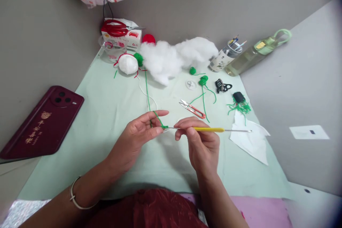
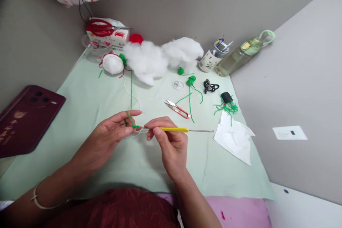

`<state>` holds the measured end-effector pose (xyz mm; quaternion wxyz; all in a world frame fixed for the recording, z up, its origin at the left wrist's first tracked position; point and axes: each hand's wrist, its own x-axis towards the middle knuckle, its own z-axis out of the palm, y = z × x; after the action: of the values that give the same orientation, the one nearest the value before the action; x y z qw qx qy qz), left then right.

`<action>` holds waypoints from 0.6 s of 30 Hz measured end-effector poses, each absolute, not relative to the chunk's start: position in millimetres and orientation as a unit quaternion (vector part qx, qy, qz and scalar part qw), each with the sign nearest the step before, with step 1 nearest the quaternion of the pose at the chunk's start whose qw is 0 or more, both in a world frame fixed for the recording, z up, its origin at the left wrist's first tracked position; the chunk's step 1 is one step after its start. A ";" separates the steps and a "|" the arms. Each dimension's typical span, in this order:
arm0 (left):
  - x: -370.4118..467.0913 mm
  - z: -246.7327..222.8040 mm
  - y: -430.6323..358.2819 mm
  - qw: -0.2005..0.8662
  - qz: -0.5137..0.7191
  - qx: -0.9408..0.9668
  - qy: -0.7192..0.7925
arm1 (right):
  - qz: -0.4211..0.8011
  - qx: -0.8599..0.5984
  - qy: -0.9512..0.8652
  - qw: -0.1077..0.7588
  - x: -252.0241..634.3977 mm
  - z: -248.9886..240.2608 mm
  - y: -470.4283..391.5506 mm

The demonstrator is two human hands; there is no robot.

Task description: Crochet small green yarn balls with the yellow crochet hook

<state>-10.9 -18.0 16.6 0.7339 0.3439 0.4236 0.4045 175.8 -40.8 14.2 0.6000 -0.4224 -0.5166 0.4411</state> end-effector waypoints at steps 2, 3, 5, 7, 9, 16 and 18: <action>-10.7 16.3 -18.0 0.735 0.404 0.346 0.422 | 0.440 -0.420 -0.517 0.602 175.8 14.1 -40.7; -10.3 15.9 -18.2 0.736 0.402 0.346 0.420 | 0.440 -0.420 -0.517 0.602 175.7 13.9 -40.7; -9.1 14.7 -18.9 0.740 0.399 0.345 0.417 | 0.445 -0.419 -0.512 0.603 175.4 13.1 -40.9; -7.9 13.6 -19.6 0.746 0.396 0.342 0.411 | 0.456 -0.411 -0.507 0.605 175.1 11.9 -41.4; -7.2 13.3 -20.0 0.752 0.398 0.337 0.403 | 0.463 -0.405 -0.503 0.607 175.3 10.8 -41.9; -7.6 13.8 -20.0 0.757 0.401 0.334 0.392 | 0.485 -0.410 -0.493 0.595 175.1 11.1 -41.6; -5.9 13.4 -21.7 0.760 0.397 0.338 0.389 | 0.490 -0.407 -0.495 0.591 172.5 11.0 -41.1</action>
<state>-5.9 -21.7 13.4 0.7595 0.3375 0.3890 0.3973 172.5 -41.1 11.0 0.5908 -0.4069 -0.4949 0.4904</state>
